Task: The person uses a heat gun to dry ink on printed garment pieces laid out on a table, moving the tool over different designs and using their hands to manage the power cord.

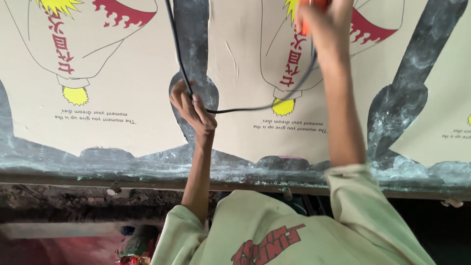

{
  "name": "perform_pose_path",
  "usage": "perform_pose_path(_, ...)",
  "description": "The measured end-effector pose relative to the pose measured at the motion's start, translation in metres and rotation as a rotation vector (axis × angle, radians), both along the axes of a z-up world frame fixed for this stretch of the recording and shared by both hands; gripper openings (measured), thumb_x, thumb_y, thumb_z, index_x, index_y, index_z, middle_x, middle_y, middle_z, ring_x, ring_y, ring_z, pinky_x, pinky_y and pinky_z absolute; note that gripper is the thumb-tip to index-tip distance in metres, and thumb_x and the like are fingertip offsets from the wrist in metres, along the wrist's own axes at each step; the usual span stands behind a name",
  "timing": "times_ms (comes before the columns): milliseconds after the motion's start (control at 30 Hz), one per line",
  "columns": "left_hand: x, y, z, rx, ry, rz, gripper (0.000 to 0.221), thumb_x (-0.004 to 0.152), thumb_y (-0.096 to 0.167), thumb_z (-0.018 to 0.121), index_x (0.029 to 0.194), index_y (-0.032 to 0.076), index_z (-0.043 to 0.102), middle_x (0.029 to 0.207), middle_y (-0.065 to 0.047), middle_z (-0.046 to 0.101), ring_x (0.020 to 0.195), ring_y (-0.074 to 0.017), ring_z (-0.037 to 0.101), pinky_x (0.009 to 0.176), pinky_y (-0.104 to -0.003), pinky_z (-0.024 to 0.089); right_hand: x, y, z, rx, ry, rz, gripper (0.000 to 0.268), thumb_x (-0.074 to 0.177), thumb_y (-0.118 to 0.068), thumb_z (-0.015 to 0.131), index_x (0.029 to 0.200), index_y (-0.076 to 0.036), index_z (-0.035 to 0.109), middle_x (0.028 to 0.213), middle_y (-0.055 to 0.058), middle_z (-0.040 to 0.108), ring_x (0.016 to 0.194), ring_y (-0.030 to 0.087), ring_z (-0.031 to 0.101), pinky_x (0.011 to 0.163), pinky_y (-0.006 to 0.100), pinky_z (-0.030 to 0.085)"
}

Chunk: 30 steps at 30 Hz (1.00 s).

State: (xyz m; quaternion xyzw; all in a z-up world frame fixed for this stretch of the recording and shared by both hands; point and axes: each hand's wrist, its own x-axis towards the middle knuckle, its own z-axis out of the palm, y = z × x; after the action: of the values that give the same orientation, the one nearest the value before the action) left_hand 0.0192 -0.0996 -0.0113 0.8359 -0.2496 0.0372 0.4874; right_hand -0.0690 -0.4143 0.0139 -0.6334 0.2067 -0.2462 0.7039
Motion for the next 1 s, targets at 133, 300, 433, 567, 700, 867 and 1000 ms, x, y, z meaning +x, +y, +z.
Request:
perform_pose_path(133, 0.0, 0.008, 0.0, -0.003, 0.009, -0.037, 0.036, 0.109, 0.022, 0.035, 0.097, -0.003, 0.057, 0.121, -0.019, 0.058, 0.119, -0.0323, 0.048, 0.105, -0.047, 0.036, -0.075, 0.089, 0.041, 0.072, 0.216, -0.097, 0.075, 0.091, 0.007, 0.058, 0.162, -0.003, 0.037, 0.122, 0.015, 0.071, 0.072, 0.01, 0.06, 0.061, 0.027, 0.051)
perform_pose_path(300, -0.016, 0.015, -0.006, -0.024, 0.012, -0.116, 0.033, 0.107, 0.021, 0.036, 0.089, -0.001, 0.051, 0.119, -0.019, 0.056, 0.11, -0.0304, 0.044, 0.102, -0.047, 0.036, -0.164, 0.182, 0.081, 0.272, 0.452, -0.307, 0.079, 0.085, 0.011, 0.058, 0.16, -0.001, 0.038, 0.121, 0.022, 0.071, 0.067, 0.008, 0.056, 0.056, 0.025, 0.048)
perform_pose_path(433, -0.044, 0.014, -0.003, -0.018, 0.022, -0.187, 0.03, 0.106, 0.02, 0.036, 0.086, -0.001, 0.047, 0.118, -0.02, 0.056, 0.102, -0.0283, 0.041, 0.095, -0.046, 0.034, -0.204, 0.217, 0.094, 0.284, 0.511, -0.509, 0.078, 0.085, 0.012, 0.056, 0.159, -0.001, 0.033, 0.122, 0.021, 0.07, 0.065, 0.008, 0.057, 0.056, 0.024, 0.049)
perform_pose_path(567, -0.064, 0.005, 0.003, -0.02, 0.05, -0.203, 0.03, 0.106, 0.019, 0.035, 0.093, -0.003, 0.05, 0.114, -0.018, 0.055, 0.1, -0.0277, 0.04, 0.095, -0.045, 0.033, -0.219, 0.21, 0.091, 0.366, 0.438, -0.686, 0.078, 0.088, 0.012, 0.054, 0.162, -0.002, 0.032, 0.123, 0.022, 0.069, 0.067, 0.007, 0.057, 0.058, 0.024, 0.048)
perform_pose_path(700, -0.067, -0.001, 0.008, -0.039, -0.008, -0.225, 0.029, 0.107, 0.019, 0.034, 0.095, -0.003, 0.049, 0.116, -0.018, 0.055, 0.101, -0.0278, 0.041, 0.098, -0.045, 0.033, -0.218, 0.173, 0.067, 0.249, 0.331, -0.642, 0.079, 0.089, 0.011, 0.056, 0.162, -0.002, 0.03, 0.128, 0.025, 0.069, 0.066, 0.008, 0.057, 0.059, 0.025, 0.049)
perform_pose_path(867, -0.072, -0.003, 0.012, -0.001, -0.048, -0.21, 0.029, 0.107, 0.017, 0.035, 0.094, -0.003, 0.05, 0.115, -0.019, 0.056, 0.099, -0.0272, 0.04, 0.097, -0.045, 0.032, -0.228, 0.13, 0.039, 0.187, 0.249, -0.706, 0.08, 0.091, 0.011, 0.055, 0.165, -0.006, 0.031, 0.132, 0.023, 0.067, 0.071, 0.009, 0.06, 0.061, 0.027, 0.05)
perform_pose_path(1000, -0.082, -0.008, 0.008, 0.018, -0.007, -0.183, 0.029, 0.107, 0.018, 0.034, 0.098, -0.004, 0.051, 0.115, -0.018, 0.055, 0.1, -0.0273, 0.041, 0.096, -0.045, 0.033, -0.236, 0.087, 0.011, 0.192, 0.107, -0.805, 0.072, 0.101, 0.013, 0.055, 0.166, -0.009, 0.033, 0.129, 0.025, 0.068, 0.077, 0.012, 0.063, 0.064, 0.028, 0.053)
